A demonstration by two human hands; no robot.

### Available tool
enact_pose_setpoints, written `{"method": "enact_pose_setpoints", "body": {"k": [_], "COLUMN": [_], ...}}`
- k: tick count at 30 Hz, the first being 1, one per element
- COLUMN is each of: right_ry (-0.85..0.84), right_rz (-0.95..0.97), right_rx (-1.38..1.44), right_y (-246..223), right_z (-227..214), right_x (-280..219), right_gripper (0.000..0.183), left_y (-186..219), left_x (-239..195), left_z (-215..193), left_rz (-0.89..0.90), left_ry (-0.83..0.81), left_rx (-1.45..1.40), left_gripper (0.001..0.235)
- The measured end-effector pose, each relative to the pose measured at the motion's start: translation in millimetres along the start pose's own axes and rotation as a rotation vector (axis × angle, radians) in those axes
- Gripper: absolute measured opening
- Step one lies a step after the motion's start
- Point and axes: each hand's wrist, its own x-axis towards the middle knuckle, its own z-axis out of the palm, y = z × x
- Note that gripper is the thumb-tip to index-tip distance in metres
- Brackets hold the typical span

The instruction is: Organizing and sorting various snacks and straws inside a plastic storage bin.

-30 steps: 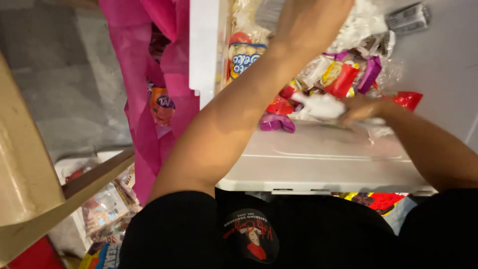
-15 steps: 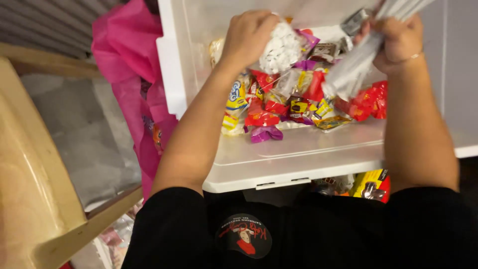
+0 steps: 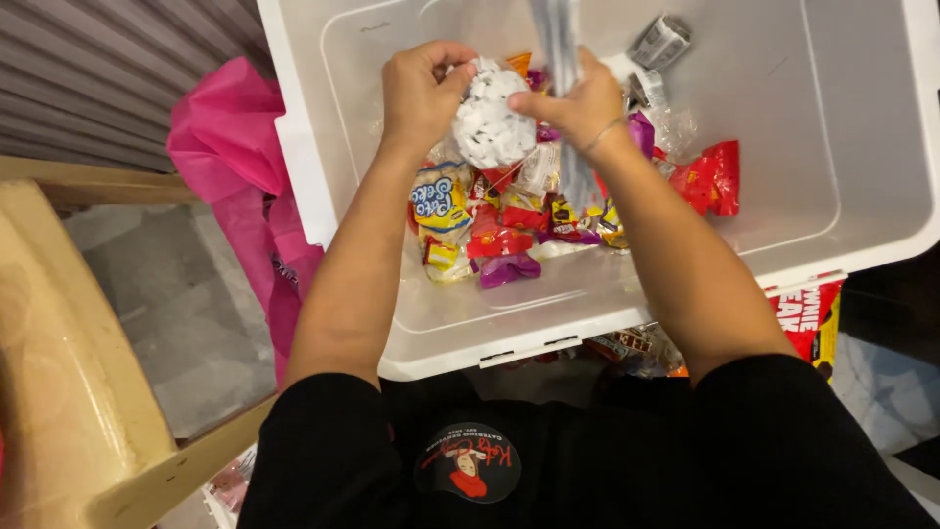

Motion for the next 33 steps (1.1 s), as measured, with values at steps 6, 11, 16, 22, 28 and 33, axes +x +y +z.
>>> {"method": "enact_pose_setpoints", "body": {"k": [6, 11, 16, 22, 28, 33], "right_ry": [-0.022, -0.034, -0.079, -0.058, -0.110, -0.121], "right_rz": [0.178, 0.389, 0.434, 0.360, -0.026, -0.246], "right_rx": [0.252, 0.431, 0.423, 0.282, 0.003, -0.113], "right_y": [16.5, 11.4, 23.3, 36.9, 26.4, 6.3], "right_z": [10.5, 2.2, -6.2, -15.3, -20.2, -25.8], "right_x": [4.0, 2.3, 6.8, 6.2, 1.0, -5.2], "right_gripper": [0.024, 0.010, 0.015, 0.013, 0.010, 0.007], "left_y": [14.9, 4.8, 2.7, -17.8, -5.6, 9.6], "left_x": [-5.9, -8.8, -18.2, -21.2, -25.1, -27.7], "left_z": [8.8, 22.4, 36.0, 50.3, 56.3, 47.7], "left_rz": [-0.014, -0.091, -0.024, 0.167, -0.173, 0.061], "left_ry": [-0.068, -0.037, 0.017, -0.246, -0.267, -0.184], "left_rx": [-0.149, -0.084, -0.090, -0.150, -0.401, -0.280], "left_gripper": [0.021, 0.014, 0.013, 0.026, 0.014, 0.018]}}
